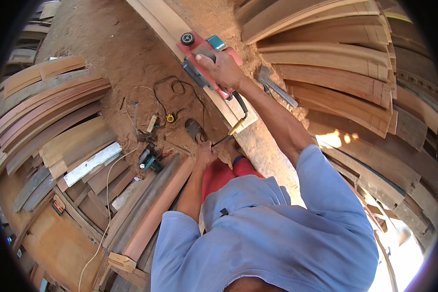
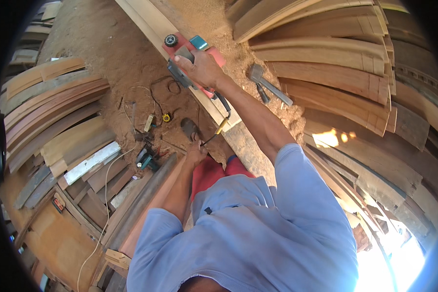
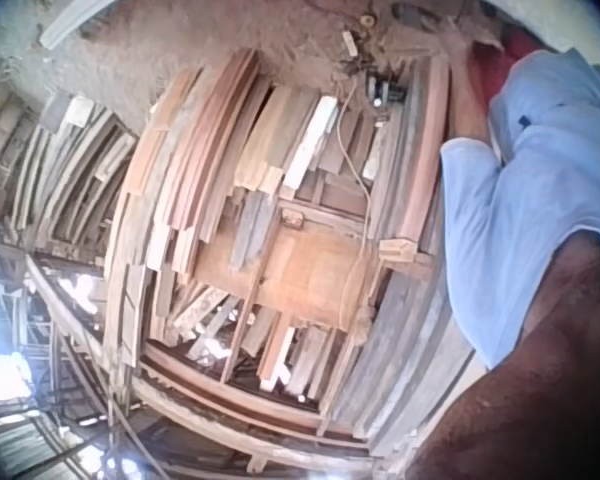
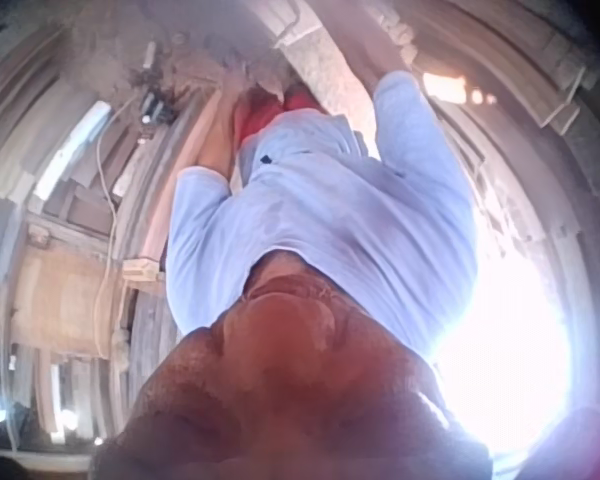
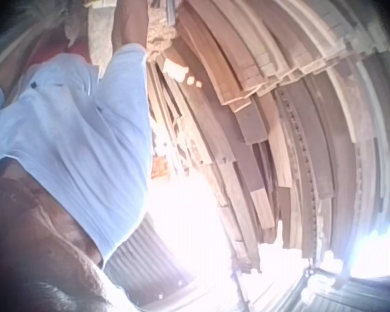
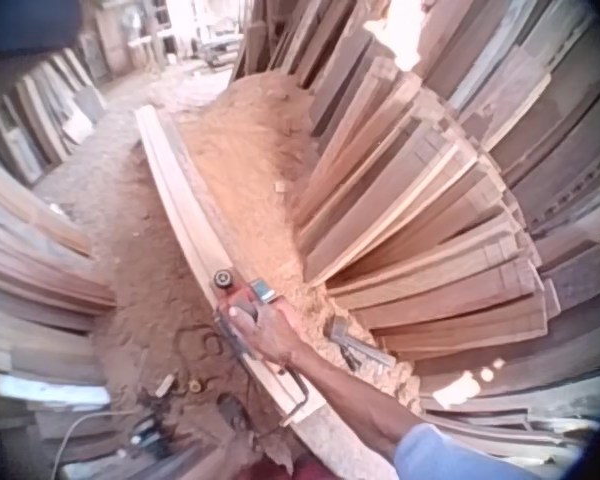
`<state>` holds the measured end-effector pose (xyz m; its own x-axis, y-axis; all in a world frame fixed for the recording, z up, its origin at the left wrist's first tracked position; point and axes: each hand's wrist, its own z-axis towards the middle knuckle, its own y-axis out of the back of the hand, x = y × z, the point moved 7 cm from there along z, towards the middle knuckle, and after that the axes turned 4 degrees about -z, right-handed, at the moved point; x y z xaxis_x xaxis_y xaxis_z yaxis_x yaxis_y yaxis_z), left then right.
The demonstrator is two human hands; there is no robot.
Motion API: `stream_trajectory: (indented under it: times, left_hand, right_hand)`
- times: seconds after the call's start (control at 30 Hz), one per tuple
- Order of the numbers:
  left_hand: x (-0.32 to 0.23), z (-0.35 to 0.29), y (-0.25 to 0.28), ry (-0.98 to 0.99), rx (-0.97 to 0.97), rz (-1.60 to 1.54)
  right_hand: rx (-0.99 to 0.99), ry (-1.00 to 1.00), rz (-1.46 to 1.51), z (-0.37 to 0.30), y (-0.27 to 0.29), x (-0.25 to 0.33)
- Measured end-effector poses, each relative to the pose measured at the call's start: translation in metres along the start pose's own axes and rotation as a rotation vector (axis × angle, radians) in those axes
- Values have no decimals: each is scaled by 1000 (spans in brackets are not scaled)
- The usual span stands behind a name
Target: The person selects a long wooden plank from a stack, then uses a chisel and mallet to carve a groove along its length. Afterward, they use a power sander to smooth the plank's surface.
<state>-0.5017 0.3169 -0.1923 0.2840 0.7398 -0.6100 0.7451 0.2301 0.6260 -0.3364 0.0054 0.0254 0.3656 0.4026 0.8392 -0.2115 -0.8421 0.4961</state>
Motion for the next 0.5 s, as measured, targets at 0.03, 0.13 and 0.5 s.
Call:
stream_trajectory:
  times: [0.03,0.13,0.5]
  left_hand:
    - [-4,1,7,-61,-61,18]
    - [0,11,27,-66,-271,-194]
    - [-92,103,98,308,-86,-1122]
  right_hand:
    - [-9,17,14,3,2,2]
    - [20,33,54,-23,14,4]
    - [130,-172,47,-265,42,-78]
